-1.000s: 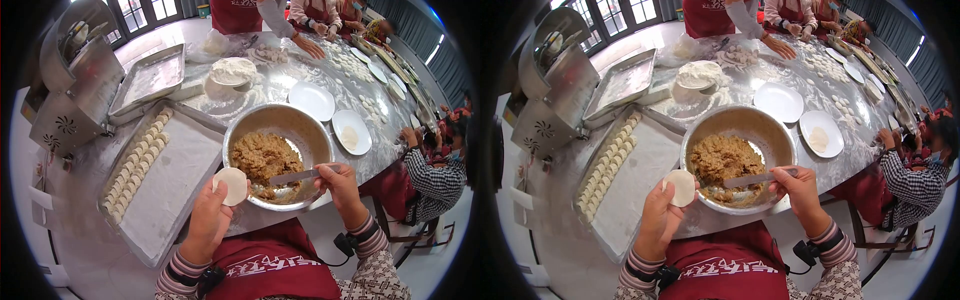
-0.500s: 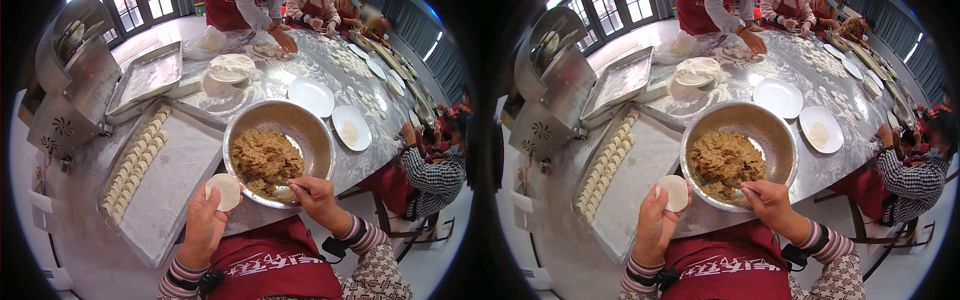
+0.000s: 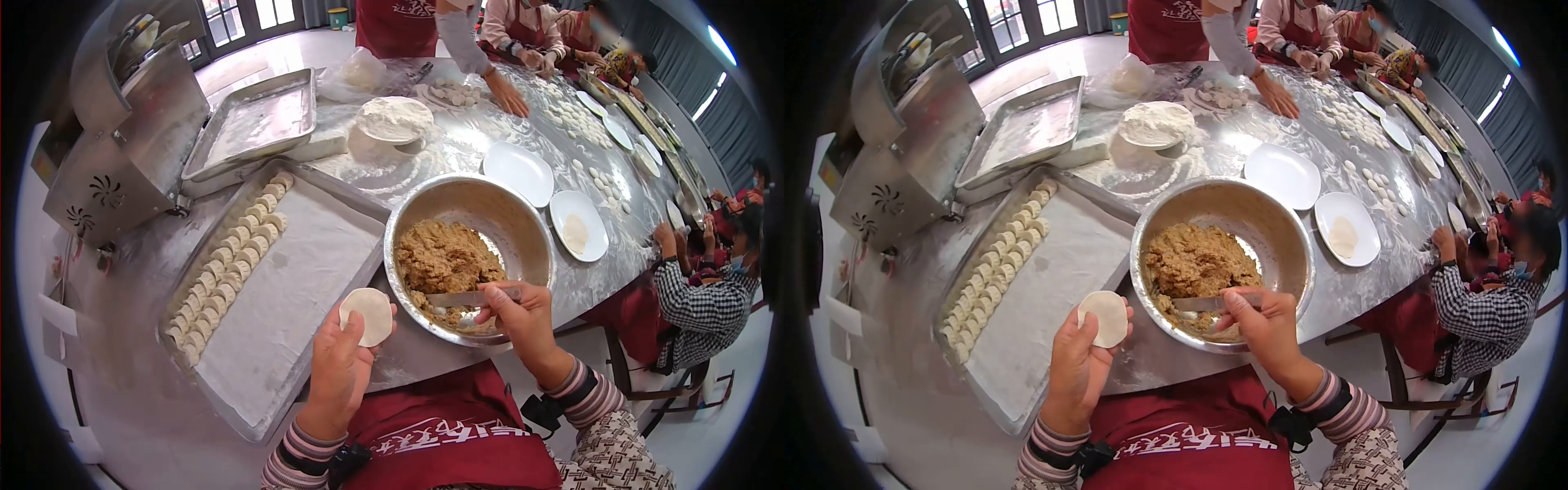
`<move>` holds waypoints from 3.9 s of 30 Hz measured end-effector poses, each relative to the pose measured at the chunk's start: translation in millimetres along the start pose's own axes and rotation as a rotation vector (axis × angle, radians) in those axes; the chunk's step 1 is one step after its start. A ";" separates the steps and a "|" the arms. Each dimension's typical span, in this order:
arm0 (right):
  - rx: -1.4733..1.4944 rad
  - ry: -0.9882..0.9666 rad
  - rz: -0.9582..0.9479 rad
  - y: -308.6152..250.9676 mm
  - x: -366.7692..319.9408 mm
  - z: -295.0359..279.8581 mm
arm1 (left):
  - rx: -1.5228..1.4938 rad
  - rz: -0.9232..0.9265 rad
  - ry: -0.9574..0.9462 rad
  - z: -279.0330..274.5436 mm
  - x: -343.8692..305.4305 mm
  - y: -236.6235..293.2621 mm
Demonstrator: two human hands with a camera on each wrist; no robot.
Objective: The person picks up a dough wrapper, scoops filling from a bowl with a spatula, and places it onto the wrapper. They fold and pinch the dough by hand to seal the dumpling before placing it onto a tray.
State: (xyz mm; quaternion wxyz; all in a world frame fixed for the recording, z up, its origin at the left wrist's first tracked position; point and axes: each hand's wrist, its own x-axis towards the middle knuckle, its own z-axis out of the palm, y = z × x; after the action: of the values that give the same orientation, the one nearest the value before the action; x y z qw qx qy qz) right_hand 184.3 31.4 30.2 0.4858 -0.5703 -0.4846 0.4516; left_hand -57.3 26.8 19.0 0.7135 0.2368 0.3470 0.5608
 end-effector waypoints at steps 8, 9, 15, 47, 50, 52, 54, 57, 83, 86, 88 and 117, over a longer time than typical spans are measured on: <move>0.376 -0.038 0.290 6.8 36.3 -16.7 | 0.016 0.033 -0.002 5.5 13.4 -3.3; 0.422 -0.024 0.284 6.3 35.9 -19.2 | 0.017 0.042 0.002 7.1 15.9 -4.7; 0.305 0.025 0.010 -18.8 -0.7 -17.6 | -0.144 -0.117 -0.096 23.4 29.6 -18.0; -0.915 -0.257 -1.385 -17.9 -38.9 -13.7 | -0.253 -0.122 -0.126 44.7 22.9 -35.2; -0.866 -0.263 -1.344 -21.8 -42.0 -15.2 | -0.250 -0.123 -0.137 40.3 23.0 -35.0; -0.869 -0.238 -1.310 -21.2 -42.7 -15.4 | -0.250 -0.123 -0.144 39.9 22.2 -35.1; -0.885 -0.264 -1.361 -16.8 -37.7 -12.5 | -0.249 -0.119 -0.153 39.0 22.1 -34.9; -0.780 -0.241 -1.231 -30.1 -40.0 -21.3 | -0.236 -0.151 -0.181 32.9 22.6 -33.0; 0.139 -0.003 -0.186 -26.3 2.4 -32.2 | -0.131 -0.276 -0.348 25.8 16.5 -32.4; 0.230 0.029 -0.260 -33.3 -0.1 -34.9 | -0.212 -0.300 -0.348 27.9 15.9 -26.3; 0.222 -0.028 -0.242 -36.4 -2.0 -32.1 | -0.196 -0.303 -0.343 33.3 14.1 -23.9; 0.008 0.401 -0.357 4.8 16.5 -65.7 | -0.090 -0.127 -0.269 19.7 11.3 -24.3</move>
State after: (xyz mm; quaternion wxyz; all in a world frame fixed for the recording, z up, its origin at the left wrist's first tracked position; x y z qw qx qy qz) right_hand 251.7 39.8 32.6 0.6463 -0.5519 -0.4698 0.2388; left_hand -25.4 32.4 11.5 0.7974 0.2551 0.2372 0.4927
